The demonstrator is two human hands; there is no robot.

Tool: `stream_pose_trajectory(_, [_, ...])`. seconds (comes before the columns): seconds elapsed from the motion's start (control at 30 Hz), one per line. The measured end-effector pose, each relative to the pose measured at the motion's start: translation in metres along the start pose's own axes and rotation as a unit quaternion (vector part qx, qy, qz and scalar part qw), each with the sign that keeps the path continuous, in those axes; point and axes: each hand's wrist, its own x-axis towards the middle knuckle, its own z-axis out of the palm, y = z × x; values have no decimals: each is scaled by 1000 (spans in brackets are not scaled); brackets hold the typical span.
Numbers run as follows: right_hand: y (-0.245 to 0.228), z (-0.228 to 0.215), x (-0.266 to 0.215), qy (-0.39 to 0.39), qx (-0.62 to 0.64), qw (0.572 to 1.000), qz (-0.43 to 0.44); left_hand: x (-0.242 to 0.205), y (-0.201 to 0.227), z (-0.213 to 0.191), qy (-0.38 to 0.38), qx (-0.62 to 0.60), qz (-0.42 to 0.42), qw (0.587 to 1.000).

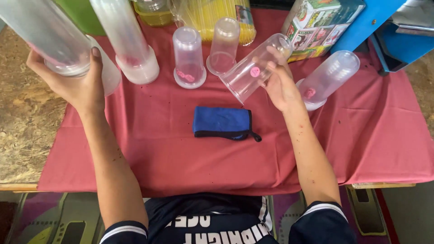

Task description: Wiping the inside and outside of plastic cups with a blue cloth and organizing them into stacks.

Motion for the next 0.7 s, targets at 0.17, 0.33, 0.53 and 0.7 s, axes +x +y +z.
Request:
stream_pose_trajectory(0.17, [-1,0,-4,-25,-38,999,-15,-30,-71,2,76,102,-5,992])
stream_pose_trajectory(0.33, [-4,5,-7,-10,-35,999,-3,-55,-94,17,85,139,-111,981])
stream_pose_trajectory(0.53, [-4,0,-4,25,-38,999,3,-62,-115,15,97,180,-126,971])
stream_pose_trajectory(0.7, [5,-15,-2,2,46,999,-9,-60,-103,14,90,367,-137,916])
